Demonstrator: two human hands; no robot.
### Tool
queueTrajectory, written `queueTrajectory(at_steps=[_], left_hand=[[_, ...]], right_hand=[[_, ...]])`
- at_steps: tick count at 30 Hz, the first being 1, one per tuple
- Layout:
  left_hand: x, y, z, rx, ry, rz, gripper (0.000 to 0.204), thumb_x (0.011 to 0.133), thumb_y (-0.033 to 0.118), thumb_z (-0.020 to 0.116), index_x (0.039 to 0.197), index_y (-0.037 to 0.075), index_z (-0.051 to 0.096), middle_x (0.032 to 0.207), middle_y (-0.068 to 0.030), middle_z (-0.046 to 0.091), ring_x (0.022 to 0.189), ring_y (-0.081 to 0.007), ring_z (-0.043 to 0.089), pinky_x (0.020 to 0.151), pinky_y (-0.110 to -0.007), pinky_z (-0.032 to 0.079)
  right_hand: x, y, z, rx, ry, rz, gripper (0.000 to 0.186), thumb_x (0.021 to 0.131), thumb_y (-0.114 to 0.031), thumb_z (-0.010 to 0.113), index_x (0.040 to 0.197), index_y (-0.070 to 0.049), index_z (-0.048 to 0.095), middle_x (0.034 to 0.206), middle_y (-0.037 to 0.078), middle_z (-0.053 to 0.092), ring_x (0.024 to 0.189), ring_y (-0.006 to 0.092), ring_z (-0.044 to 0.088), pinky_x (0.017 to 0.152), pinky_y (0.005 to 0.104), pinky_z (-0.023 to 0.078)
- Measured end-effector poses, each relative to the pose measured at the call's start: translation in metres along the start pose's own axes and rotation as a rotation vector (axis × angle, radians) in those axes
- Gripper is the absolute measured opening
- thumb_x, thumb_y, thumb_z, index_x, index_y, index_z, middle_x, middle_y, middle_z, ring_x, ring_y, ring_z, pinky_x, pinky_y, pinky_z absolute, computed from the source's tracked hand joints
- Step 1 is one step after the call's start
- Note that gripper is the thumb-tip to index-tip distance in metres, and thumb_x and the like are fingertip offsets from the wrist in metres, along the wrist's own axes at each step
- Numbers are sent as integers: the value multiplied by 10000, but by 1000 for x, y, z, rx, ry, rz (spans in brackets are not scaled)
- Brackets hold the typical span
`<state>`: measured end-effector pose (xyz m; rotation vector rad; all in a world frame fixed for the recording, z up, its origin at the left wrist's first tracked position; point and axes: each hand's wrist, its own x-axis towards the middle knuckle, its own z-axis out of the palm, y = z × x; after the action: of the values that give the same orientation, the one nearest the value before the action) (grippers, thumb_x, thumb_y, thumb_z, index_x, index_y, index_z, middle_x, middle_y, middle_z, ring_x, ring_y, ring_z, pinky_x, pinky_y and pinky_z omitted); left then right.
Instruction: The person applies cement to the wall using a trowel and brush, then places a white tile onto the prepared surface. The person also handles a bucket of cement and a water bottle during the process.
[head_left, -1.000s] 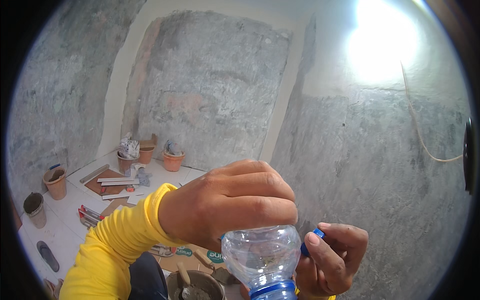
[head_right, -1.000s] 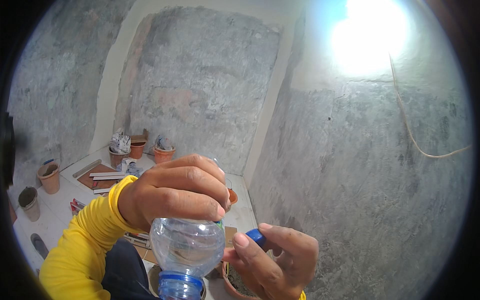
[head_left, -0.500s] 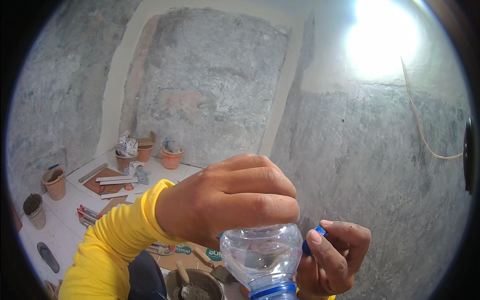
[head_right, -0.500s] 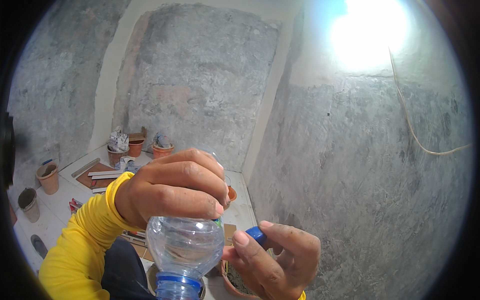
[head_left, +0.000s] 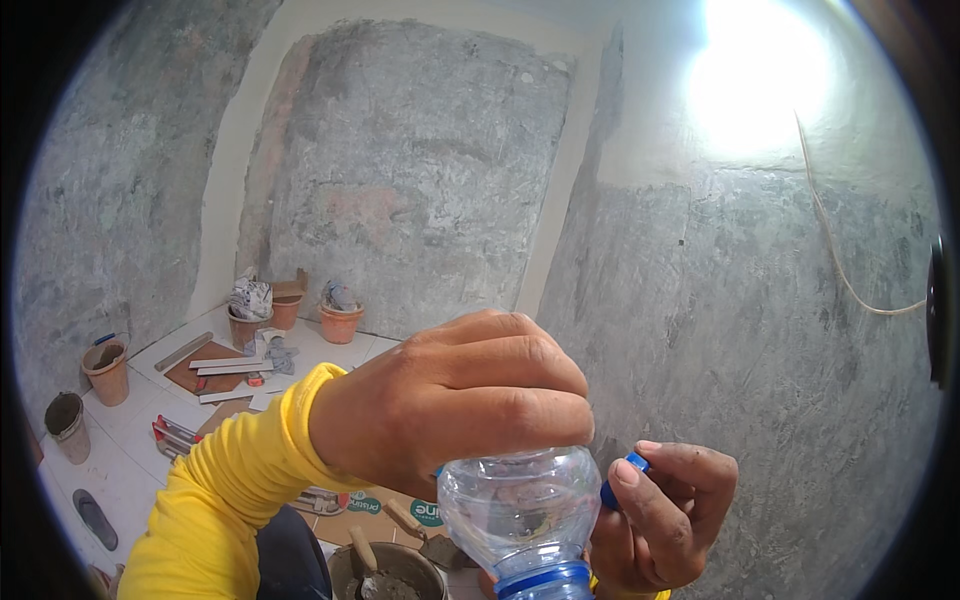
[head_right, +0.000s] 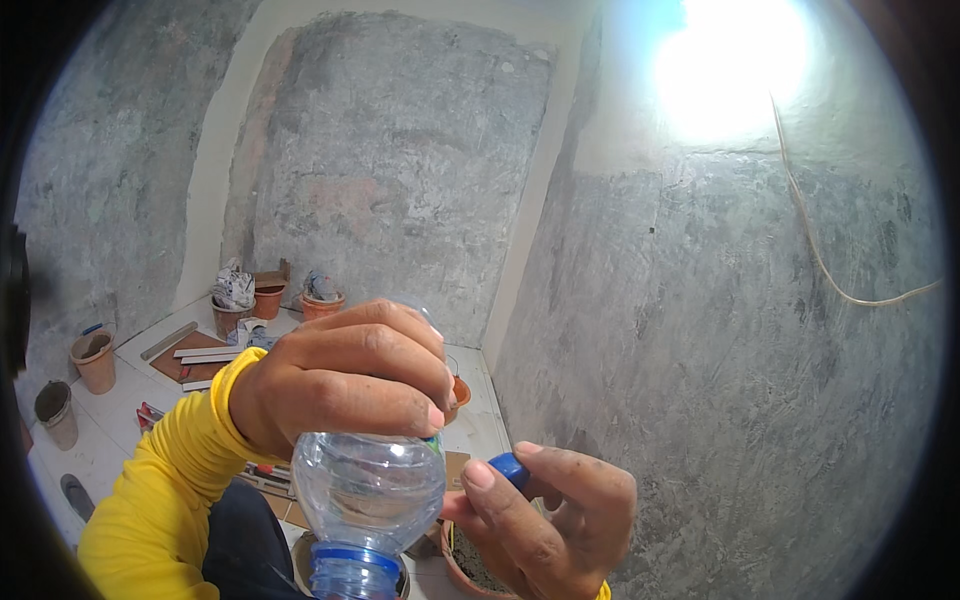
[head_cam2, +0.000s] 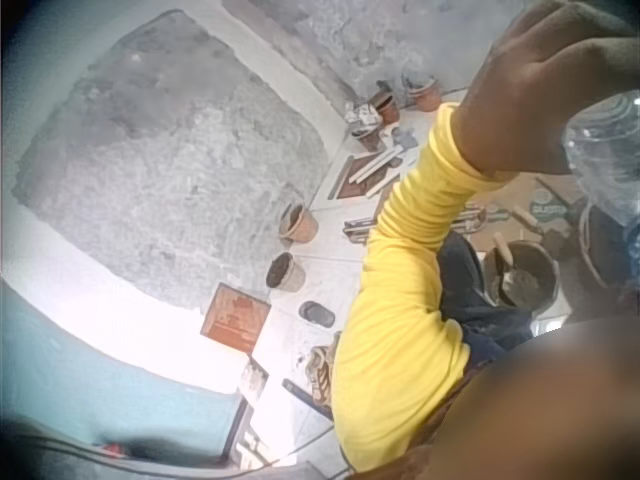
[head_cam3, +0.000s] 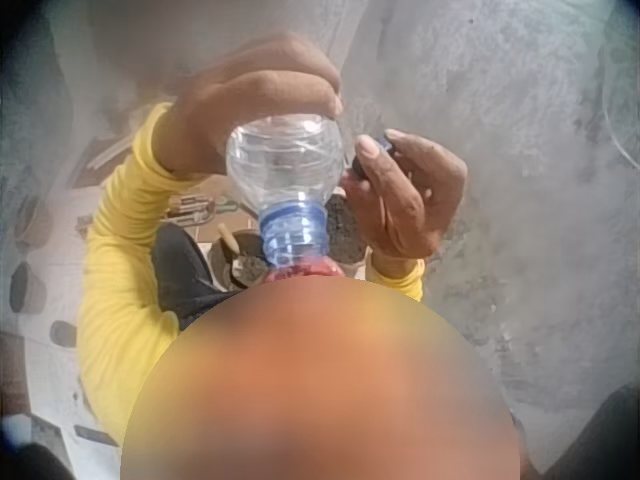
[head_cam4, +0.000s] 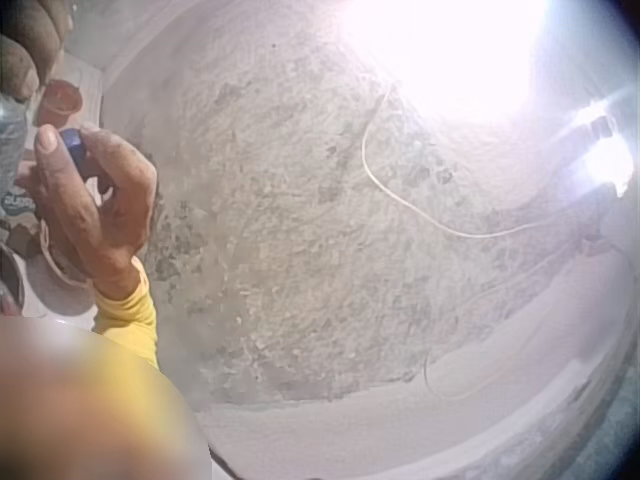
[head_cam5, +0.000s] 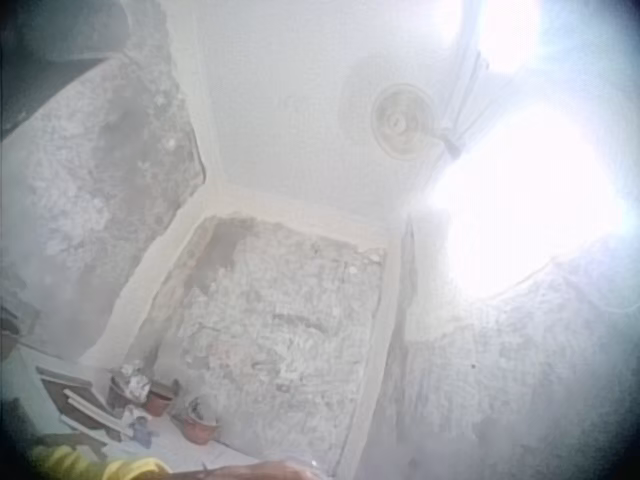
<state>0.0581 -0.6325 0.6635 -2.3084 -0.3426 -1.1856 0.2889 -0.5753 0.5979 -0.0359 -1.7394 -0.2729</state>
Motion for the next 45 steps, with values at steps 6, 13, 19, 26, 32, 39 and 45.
queueTrajectory(at_steps=[6, 13, 19, 26, 32, 39, 45], left_hand=[[1, 0, -2, 6, -16, 3, 615, 681, 192, 965, 1204, 135, 645, 1097, -91, 684, 1029, -292, 680, 865, -405, 553], [1, 4, -1, 35, -6, -15, 558, 704, 165, 938, 1182, 137, 652, 1090, -92, 688, 1031, -285, 682, 876, -399, 564], [0, 4, 2, 37, 16, -33, 503, 728, 172, 906, 1163, 154, 656, 1072, -91, 700, 1036, -267, 696, 909, -407, 578], [-3, 2, 1, 64, 4, -49, 511, 725, 172, 908, 1166, 153, 650, 1083, -94, 703, 1038, -266, 697, 917, -419, 579], [-10, -6, 5, 35, 16, -45, 532, 722, 171, 920, 1177, 135, 647, 1081, -100, 681, 1016, -290, 681, 863, -406, 559], [-32, 1, 16, -172, 26, -241, 625, 676, 163, 954, 1205, 93, 629, 1104, -143, 666, 1017, -323, 675, 864, -422, 552], [-77, -10, 33, -221, -10, -558, 679, 670, 129, 917, 1251, 38, 577, 1104, -157, 661, 1057, -332, 669, 893, -411, 547]], right_hand=[[2, -1, 0, 23, 11, -6, 426, 787, -214, 911, 1182, -213, 753, 1138, 119, 579, 816, 116, 644, 557, 216, 563], [10, 5, 6, 7, 155, -175, 261, 896, -190, 840, 1123, -66, 804, 1116, 130, 651, 864, 169, 622, 682, 263, 526], [9, 5, 7, 10, 160, -167, 248, 893, -184, 840, 1111, -69, 809, 1104, 125, 659, 880, 182, 633, 693, 266, 536], [10, 9, 11, 15, 164, -176, 246, 875, -163, 847, 1099, -68, 816, 1101, 124, 665, 891, 198, 644, 706, 269, 544], [-3, 14, 14, -36, 118, -57, 252, 874, -222, 854, 1103, -142, 787, 1094, 109, 632, 867, 117, 609, 642, 209, 523], [0, 18, 21, 161, 105, -65, 303, 818, -129, 882, 1094, -28, 807, 1062, 135, 694, 851, 216, 660, 687, 289, 540], [-26, 61, 38, 201, -98, 122, 559, 749, -363, 921, 1211, -101, 747, 1061, 94, 626, 824, 103, 614, 584, 203, 493]])
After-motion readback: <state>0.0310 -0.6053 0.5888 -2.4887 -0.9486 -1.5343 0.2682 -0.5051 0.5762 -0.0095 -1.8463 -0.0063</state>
